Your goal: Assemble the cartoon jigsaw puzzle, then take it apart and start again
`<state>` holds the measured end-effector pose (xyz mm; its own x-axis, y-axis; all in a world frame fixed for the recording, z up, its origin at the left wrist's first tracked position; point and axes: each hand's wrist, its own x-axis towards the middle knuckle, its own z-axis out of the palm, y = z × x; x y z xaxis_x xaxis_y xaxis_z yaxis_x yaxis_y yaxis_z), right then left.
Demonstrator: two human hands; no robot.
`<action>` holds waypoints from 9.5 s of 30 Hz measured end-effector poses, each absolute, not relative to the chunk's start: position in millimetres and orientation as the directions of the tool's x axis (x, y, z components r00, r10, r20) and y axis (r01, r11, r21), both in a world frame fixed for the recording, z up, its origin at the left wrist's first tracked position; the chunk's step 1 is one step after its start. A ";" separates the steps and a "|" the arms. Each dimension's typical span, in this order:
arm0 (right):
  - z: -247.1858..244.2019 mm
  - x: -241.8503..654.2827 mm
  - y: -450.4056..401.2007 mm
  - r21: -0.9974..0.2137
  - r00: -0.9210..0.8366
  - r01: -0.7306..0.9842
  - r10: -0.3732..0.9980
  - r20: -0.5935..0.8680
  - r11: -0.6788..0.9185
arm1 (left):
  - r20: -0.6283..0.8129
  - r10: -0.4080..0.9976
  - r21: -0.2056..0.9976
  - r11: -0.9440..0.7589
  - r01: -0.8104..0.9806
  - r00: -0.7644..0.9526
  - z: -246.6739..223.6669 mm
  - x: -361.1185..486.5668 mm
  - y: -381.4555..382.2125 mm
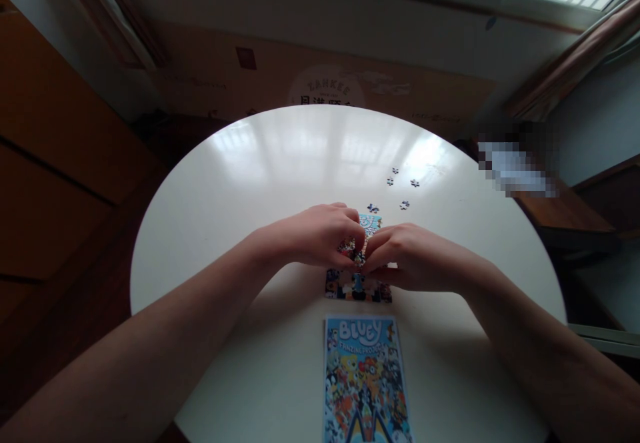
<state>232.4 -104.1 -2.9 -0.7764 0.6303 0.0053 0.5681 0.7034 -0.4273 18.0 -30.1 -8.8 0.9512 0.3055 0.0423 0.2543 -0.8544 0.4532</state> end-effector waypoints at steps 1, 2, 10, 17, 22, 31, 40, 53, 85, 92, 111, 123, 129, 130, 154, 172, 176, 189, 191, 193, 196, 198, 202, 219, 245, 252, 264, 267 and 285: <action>-3.2 232.5 -103.9 -0.427 -0.777 0.569 0.629 0.002 0.703 | 0.040 0.307 0.454 -0.854 0.256 0.951 -8.7 18.1 -30.1; -3.5 232.6 -103.9 -0.428 -0.778 0.568 0.629 0.000 0.703 | 0.039 0.307 0.454 -0.853 0.257 0.951 -8.5 18.1 -30.1; -3.6 232.4 -104.6 -0.419 -0.777 0.570 0.630 0.005 0.707 | 0.033 0.312 0.467 -0.845 0.262 0.949 -8.8 18.5 -30.1; 1.6 227.8 -108.4 -0.378 -0.780 0.586 0.626 -0.023 0.717 | 0.018 0.324 0.458 -0.844 0.280 0.946 -10.6 20.2 -30.3; 6.5 223.7 -114.0 -0.317 -0.772 0.614 0.633 -0.053 0.722 | 0.007 0.329 0.443 -0.848 0.292 0.944 -8.5 20.9 -31.5; 11.5 222.4 -114.9 -0.307 -0.753 0.641 0.653 -0.078 0.703 | -0.015 0.331 0.427 -0.851 0.306 0.943 -7.5 20.8 -32.6; 15.2 213.9 -118.4 -0.222 -0.738 0.672 0.663 -0.126 0.707 | -0.043 0.351 0.372 -0.863 0.341 0.935 -7.0 24.0 -36.1; -9.2 232.0 -136.1 -0.253 -0.711 0.668 0.700 0.058 0.699 | -0.083 0.359 0.387 -0.848 0.362 0.929 -4.3 21.8 -35.3; -26.0 241.1 -127.2 -0.313 -0.717 0.603 0.670 0.190 0.734 | -0.063 0.351 0.425 -0.838 0.343 0.934 -3.9 20.0 -32.0; -26.4 240.5 -128.4 -0.338 -0.700 0.609 0.687 0.197 0.718 | -0.050 0.322 0.425 -0.850 0.312 0.945 -4.0 18.1 -30.5; -30.3 260.0 -116.7 -0.488 -0.450 0.618 0.787 0.423 0.616 | -0.001 0.283 0.487 -0.838 0.247 0.959 -8.9 20.2 -26.8; -30.5 262.9 -114.1 -0.665 -0.129 0.595 0.870 0.475 0.452 | 0.002 0.303 0.512 -0.819 0.259 0.953 -7.5 21.7 -24.9; -28.5 264.5 -112.5 -0.735 -0.038 0.550 0.891 0.452 0.397 | 0.049 0.309 0.511 -0.825 0.242 0.950 -5.2 20.8 -24.8; -28.2 265.2 -112.3 -0.736 -0.034 0.547 0.889 0.456 0.398 | 0.064 0.310 0.508 -0.828 0.236 0.949 -4.7 20.7 -24.8; -34.1 265.5 -109.5 -0.839 0.060 0.364 0.889 0.454 0.404 | 0.043 0.349 0.415 -0.858 0.301 0.936 1.5 21.1 -32.7; -34.3 265.3 -108.0 -0.830 0.040 0.392 0.894 0.447 0.398 | -0.142 0.358 0.399 -0.832 0.384 0.923 -2.4 31.5 -39.6; -34.6 264.6 -107.8 -0.825 0.035 0.406 0.895 0.444 0.393 | -0.186 0.376 0.377 -0.826 0.419 0.908 -2.4 33.3 -40.3; -32.3 285.3 -95.2 -0.817 0.293 0.399 0.786 0.545 0.417 | -0.176 0.321 0.341 -0.867 0.364 0.930 -0.2 28.6 -42.8; -31.1 297.1 -89.1 -0.826 0.436 0.352 0.704 0.561 0.440 | -0.170 0.315 0.349 -0.867 0.356 0.934 -0.2 27.4 -42.9; -31.5 308.0 -83.1 -0.845 0.554 0.272 0.643 0.529 0.460 | -0.173 0.319 0.358 -0.861 0.361 0.932 -0.1 26.5 -42.7; -35.9 318.5 -75.6 -0.883 0.631 0.185 0.636 0.443 0.432 | -0.180 0.340 0.364 -0.849 0.383 0.923 0.5 25.9 -42.3; -40.9 320.8 -72.0 -0.917 0.592 0.222 0.702 0.396 0.330 | -0.190 0.357 0.363 -0.840 0.403 0.915 1.7 26.2 -42.5; -52.6 318.6 -66.2 -0.893 0.360 0.425 0.877 0.319 0.150 | -0.208 0.383 0.357 -0.827 0.434 0.900 5.1 27.6 -44.5; -62.8 310.0 -60.9 -0.784 0.238 0.615 0.930 0.279 0.078 | -0.196 0.371 0.314 -0.853 0.417 0.908 12.1 27.8 -52.6; -73.6 311.5 -56.9 -0.909 0.466 0.410 0.838 0.285 0.081 | -0.198 0.363 0.352 -0.841 0.412 0.910 3.2 27.1 -45.0; -74.5 313.0 -58.0 -0.905 0.465 0.419 0.840 0.281 0.070 | -0.169 0.343 0.364 -0.849 0.382 0.924 1.4 27.1 -44.8; -75.7 317.8 -49.3 -0.906 0.516 0.421 0.834 0.195 -0.049 | -0.046 0.387 0.580 -0.740 0.340 0.921 -3.5 20.2 -27.0; -69.4 325.2 -34.7 -0.916 0.566 0.381 0.815 0.125 -0.124 | 0.073 0.468 0.611 -0.718 0.332 0.881 -8.9 18.2 -19.4; -58.4 342.9 -31.1 -0.665 0.181 0.731 0.897 0.403 0.151 | 0.415 0.803 0.714 -0.578 0.394 0.427 -15.1 10.7 -5.2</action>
<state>342.9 -31.1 -58.4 0.1812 0.8971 0.4030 0.7315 0.1510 -0.6650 10.7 -5.2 -15.1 0.4274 0.8034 0.4146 0.3940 -0.5783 0.7144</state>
